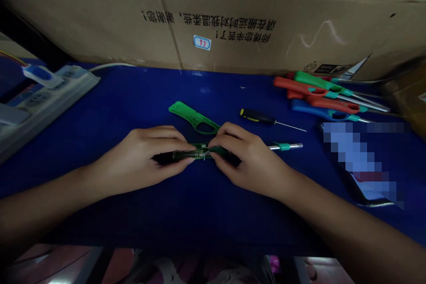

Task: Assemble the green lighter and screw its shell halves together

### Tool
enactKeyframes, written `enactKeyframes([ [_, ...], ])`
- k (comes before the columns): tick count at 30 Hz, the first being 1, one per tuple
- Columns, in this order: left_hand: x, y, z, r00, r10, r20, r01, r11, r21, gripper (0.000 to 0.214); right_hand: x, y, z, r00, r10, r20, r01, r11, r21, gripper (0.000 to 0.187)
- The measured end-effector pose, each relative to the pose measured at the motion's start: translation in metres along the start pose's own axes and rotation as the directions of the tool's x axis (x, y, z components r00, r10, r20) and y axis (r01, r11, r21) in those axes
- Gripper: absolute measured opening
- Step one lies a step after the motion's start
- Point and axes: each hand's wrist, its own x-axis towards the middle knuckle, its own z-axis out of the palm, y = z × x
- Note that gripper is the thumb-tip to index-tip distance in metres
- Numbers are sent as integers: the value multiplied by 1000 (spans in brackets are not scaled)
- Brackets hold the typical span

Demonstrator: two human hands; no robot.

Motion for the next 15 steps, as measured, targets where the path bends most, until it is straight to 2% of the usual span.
enactKeyframes([
  [4, 0, 1, 0, 999, -35, 25, 34, 999, 17, 18, 0, -1, 1, 1000, 4, -5, -4, 1000, -8, 18],
  [11, -1, -2, 3, 998, -23, -66, 26, 998, 52, 16, 0, -1, 1, 1000, 23, -13, -24, 999, -33, 18],
  [15, -1, -4, 3, 999, -32, -37, 34, 998, 51, 18, 0, -1, 2, 1000, 15, -9, -15, 1000, -27, 20],
])
